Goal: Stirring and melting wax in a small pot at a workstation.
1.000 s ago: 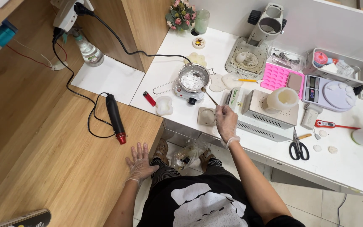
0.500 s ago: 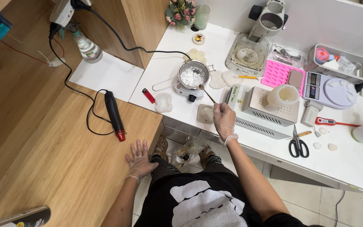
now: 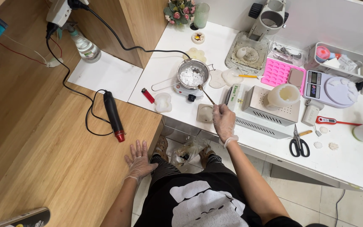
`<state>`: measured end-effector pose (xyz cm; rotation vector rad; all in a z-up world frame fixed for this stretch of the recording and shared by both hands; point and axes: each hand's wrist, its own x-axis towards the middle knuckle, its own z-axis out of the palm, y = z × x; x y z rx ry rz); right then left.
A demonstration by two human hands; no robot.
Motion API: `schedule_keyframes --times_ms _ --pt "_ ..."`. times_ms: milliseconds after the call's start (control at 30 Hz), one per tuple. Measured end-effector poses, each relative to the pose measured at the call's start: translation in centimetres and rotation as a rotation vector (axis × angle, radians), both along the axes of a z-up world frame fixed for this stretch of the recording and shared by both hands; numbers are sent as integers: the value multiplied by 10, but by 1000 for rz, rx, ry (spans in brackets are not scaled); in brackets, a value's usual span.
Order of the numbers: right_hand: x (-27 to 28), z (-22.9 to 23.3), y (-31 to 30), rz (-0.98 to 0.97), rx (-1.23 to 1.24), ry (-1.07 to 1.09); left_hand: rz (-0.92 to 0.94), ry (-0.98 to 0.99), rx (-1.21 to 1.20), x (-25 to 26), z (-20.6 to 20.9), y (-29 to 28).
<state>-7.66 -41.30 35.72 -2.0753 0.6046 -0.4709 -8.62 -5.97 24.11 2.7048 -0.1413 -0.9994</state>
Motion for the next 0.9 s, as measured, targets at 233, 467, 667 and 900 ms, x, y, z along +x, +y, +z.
schedule_keyframes --times_ms 233,467,667,900 --pt "0 -3 3 -70 -147 39 17 3 -8 -1 0 1" --pt "2 -4 2 -21 -220 15 12 0 2 0 6 -1" --pt "3 -8 -4 8 -198 63 7 -1 6 0 9 -2" --pt "4 0 -3 8 -241 137 -1 5 20 4 9 -4"
